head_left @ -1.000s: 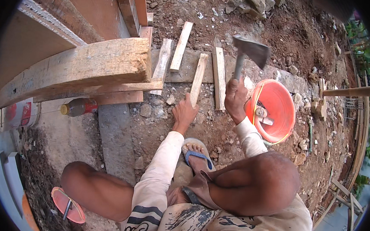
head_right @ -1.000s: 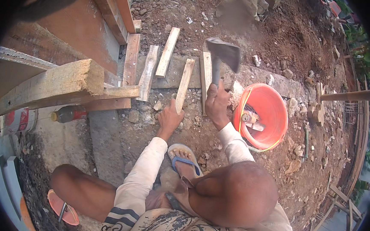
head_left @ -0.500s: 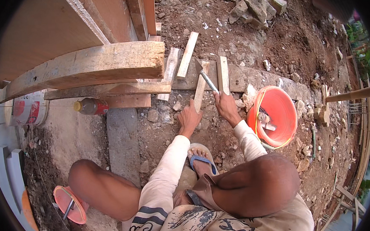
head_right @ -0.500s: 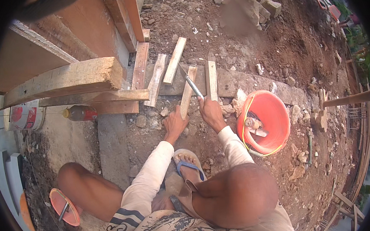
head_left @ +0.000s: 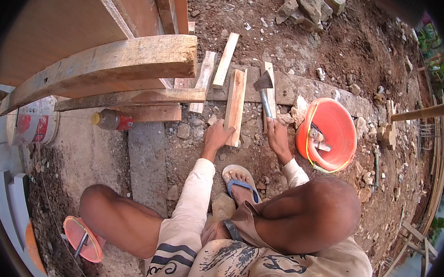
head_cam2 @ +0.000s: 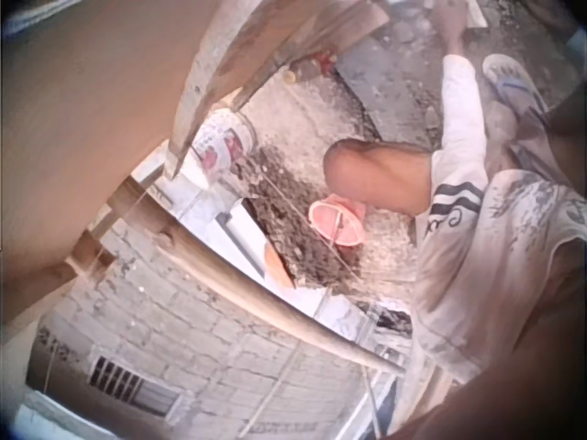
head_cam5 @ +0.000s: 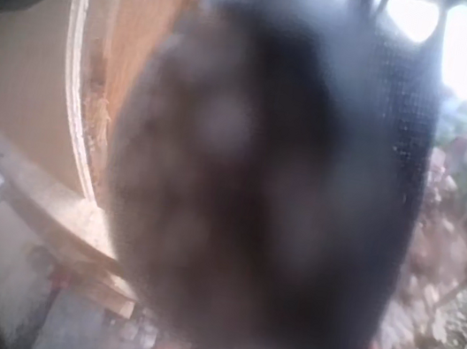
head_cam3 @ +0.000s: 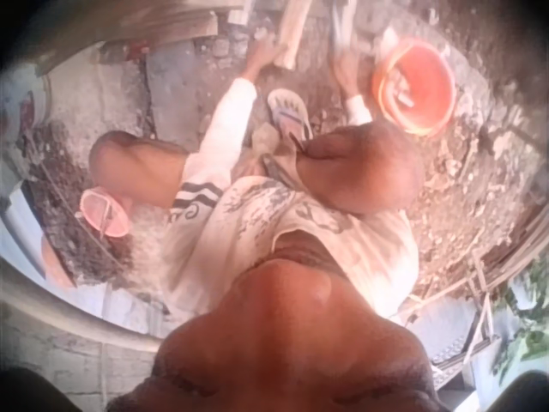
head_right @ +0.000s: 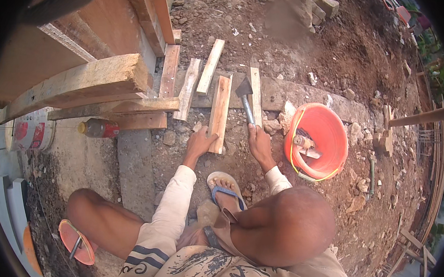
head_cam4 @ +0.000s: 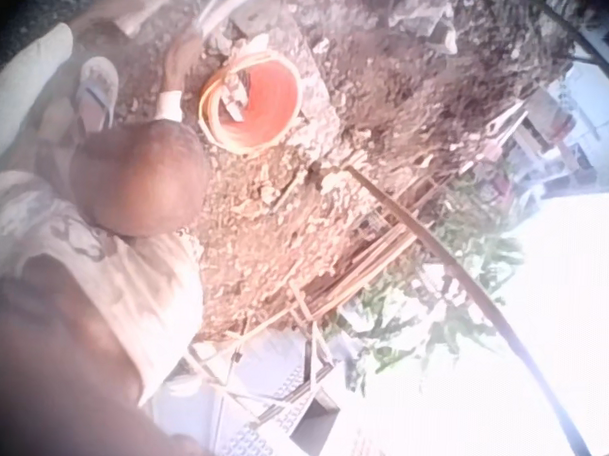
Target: The person sits on the ground and uses a hammer to drive nails into a wooden frame, securing small wooden pieces to a larger board. They repeatedly reach into a red bucket to retrieve nails and continue hammering the structure.
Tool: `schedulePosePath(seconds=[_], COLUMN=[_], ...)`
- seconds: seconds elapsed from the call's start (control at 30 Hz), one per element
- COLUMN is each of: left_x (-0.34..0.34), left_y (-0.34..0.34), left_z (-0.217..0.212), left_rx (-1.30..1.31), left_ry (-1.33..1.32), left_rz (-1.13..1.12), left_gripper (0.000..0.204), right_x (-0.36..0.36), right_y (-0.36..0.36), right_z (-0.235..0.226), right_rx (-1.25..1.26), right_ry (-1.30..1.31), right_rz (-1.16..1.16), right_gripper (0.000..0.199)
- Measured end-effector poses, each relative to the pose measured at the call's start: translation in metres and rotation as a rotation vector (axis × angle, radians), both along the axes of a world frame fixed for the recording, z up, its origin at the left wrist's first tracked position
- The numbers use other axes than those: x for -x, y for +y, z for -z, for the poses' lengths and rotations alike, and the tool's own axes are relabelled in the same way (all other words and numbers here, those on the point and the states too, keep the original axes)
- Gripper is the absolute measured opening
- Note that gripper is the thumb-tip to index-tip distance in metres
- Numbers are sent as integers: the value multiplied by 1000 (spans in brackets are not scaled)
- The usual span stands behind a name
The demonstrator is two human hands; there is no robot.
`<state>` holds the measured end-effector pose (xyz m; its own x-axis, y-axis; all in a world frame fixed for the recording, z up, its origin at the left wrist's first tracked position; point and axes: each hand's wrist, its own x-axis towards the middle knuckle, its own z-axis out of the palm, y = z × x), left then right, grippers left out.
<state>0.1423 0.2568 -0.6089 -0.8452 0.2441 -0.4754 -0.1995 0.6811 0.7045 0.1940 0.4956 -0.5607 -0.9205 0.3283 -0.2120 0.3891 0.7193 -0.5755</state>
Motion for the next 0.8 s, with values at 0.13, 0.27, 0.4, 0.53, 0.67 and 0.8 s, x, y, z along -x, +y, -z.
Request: schedulePosePath(seconds=[0.13, 0.27, 0.4, 0.53, 0.67, 0.8], left_x=[-11, -9, 9, 26, 26, 36], left_y=[-11, -8, -18, -23, -24, -21], left_z=[21, 15, -34, -58, -38, -54], left_rx=[-228, -232, -157, -101, -66, -67], left_ry=[-108, -118, -176, -202, -194, -214], left_rz=[-158, -211, -174, -133, -128, -98], left_gripper=[76, 72, 68, 65, 66, 68], right_x=[-5, 13, 36, 44, 63, 62], right_y=[-4, -16, -37, -38, 17, 18], right_z=[5, -33, -88, -52, 18, -43], right_rx=[22, 10, 21, -55, -327, -143], right_ry=[-23, 115, 431, 524, -25, 283], right_rz=[-72, -108, -186, -258, -237, -86], right_gripper=[54, 51, 46, 39, 57, 57])
